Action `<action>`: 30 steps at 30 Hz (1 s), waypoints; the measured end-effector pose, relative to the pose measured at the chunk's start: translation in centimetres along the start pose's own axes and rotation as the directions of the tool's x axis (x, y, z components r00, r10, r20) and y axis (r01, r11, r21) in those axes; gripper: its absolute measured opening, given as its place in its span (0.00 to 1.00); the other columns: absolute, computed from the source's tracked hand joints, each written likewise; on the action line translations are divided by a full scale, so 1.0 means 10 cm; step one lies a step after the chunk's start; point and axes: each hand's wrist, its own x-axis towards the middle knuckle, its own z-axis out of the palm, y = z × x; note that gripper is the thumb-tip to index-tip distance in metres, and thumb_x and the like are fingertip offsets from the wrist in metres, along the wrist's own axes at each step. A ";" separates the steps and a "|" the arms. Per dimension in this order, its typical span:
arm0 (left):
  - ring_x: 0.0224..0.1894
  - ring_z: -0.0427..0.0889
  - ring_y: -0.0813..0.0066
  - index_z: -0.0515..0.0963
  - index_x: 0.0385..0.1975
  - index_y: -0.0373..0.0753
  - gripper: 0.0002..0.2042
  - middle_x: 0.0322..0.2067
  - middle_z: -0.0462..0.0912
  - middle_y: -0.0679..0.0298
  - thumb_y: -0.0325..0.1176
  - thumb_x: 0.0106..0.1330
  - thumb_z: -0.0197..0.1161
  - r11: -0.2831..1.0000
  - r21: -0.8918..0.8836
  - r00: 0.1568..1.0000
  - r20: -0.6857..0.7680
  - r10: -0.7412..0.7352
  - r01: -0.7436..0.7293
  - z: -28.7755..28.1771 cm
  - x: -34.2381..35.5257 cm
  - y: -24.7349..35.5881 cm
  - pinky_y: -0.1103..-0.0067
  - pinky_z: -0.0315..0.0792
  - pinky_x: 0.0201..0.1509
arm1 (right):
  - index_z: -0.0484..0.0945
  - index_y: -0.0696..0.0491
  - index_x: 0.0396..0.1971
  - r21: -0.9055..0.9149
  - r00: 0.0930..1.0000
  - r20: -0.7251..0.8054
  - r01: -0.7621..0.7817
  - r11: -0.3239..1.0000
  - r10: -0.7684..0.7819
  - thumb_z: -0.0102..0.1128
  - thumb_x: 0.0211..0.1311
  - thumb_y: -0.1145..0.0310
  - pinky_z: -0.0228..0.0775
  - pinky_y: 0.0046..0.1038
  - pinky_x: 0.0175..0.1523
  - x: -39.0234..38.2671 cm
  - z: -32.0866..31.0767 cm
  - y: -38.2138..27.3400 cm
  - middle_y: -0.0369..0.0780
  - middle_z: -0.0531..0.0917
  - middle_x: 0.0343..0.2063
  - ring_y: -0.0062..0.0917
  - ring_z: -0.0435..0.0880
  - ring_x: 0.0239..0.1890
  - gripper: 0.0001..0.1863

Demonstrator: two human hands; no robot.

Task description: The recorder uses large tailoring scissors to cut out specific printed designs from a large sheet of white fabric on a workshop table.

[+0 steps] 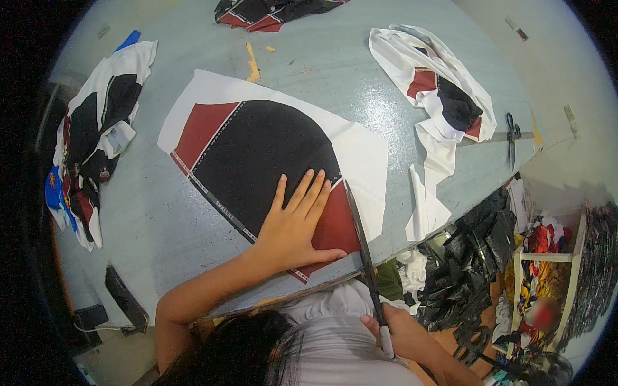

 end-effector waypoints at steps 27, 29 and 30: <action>0.69 0.47 0.54 0.55 0.61 0.25 0.53 0.63 0.53 0.44 0.72 0.48 0.52 0.999 -0.036 0.999 -0.024 0.033 -0.034 0.02 -0.04 0.04 0.51 0.32 0.67 | 0.69 0.65 0.28 -0.097 0.996 0.045 -0.067 0.993 0.072 0.43 0.65 0.45 0.71 0.31 0.28 0.36 -0.22 -0.31 0.47 0.77 0.16 0.31 0.80 0.19 0.31; 0.69 0.47 0.54 0.55 0.61 0.25 0.53 0.63 0.53 0.44 0.71 0.48 0.52 0.999 -0.034 0.999 -0.023 0.034 -0.035 0.02 -0.05 0.04 0.51 0.32 0.67 | 0.69 0.65 0.28 -0.149 1.000 0.026 -0.012 0.989 0.016 0.43 0.65 0.45 0.71 0.31 0.28 0.41 -0.24 -0.33 0.47 0.77 0.16 0.31 0.80 0.19 0.31; 0.69 0.47 0.55 0.55 0.61 0.25 0.53 0.63 0.53 0.45 0.71 0.48 0.52 0.999 -0.040 0.999 -0.018 0.036 -0.036 0.02 -0.05 0.04 0.51 0.32 0.67 | 0.69 0.65 0.29 -0.126 1.000 0.015 0.014 0.992 -0.012 0.43 0.66 0.46 0.71 0.31 0.28 0.42 -0.24 -0.34 0.48 0.77 0.16 0.31 0.80 0.18 0.31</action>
